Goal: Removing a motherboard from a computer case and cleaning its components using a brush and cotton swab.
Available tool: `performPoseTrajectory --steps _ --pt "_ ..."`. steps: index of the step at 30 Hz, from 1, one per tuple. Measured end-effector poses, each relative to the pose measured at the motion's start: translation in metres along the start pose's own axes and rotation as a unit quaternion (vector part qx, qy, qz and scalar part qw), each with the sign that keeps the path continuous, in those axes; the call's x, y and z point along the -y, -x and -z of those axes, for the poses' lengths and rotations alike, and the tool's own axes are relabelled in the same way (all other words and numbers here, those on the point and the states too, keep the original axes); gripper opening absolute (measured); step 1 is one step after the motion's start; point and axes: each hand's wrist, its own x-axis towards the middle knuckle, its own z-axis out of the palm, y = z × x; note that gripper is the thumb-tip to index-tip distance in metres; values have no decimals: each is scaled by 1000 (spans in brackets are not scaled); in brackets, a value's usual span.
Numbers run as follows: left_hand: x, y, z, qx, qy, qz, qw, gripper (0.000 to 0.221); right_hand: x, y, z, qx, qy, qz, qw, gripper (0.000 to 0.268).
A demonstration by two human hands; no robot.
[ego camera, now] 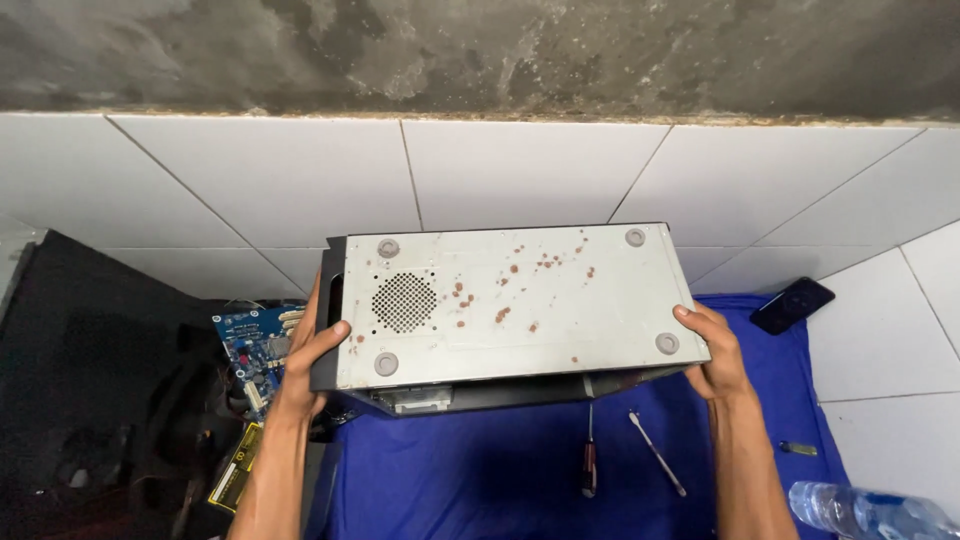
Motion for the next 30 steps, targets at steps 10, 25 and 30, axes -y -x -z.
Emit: performPoseTrajectory --steps 10,25,30 --pt "26 -19 5 63 5 -69 996 85 -8 -7 18 -24 -25 25 999 24" --pt "86 14 54 -210 -123 -62 968 56 -13 15 -25 -94 36 100 990 25" --pt "211 163 36 -264 -243 -4 934 43 -134 47 33 -142 342 124 921 31"
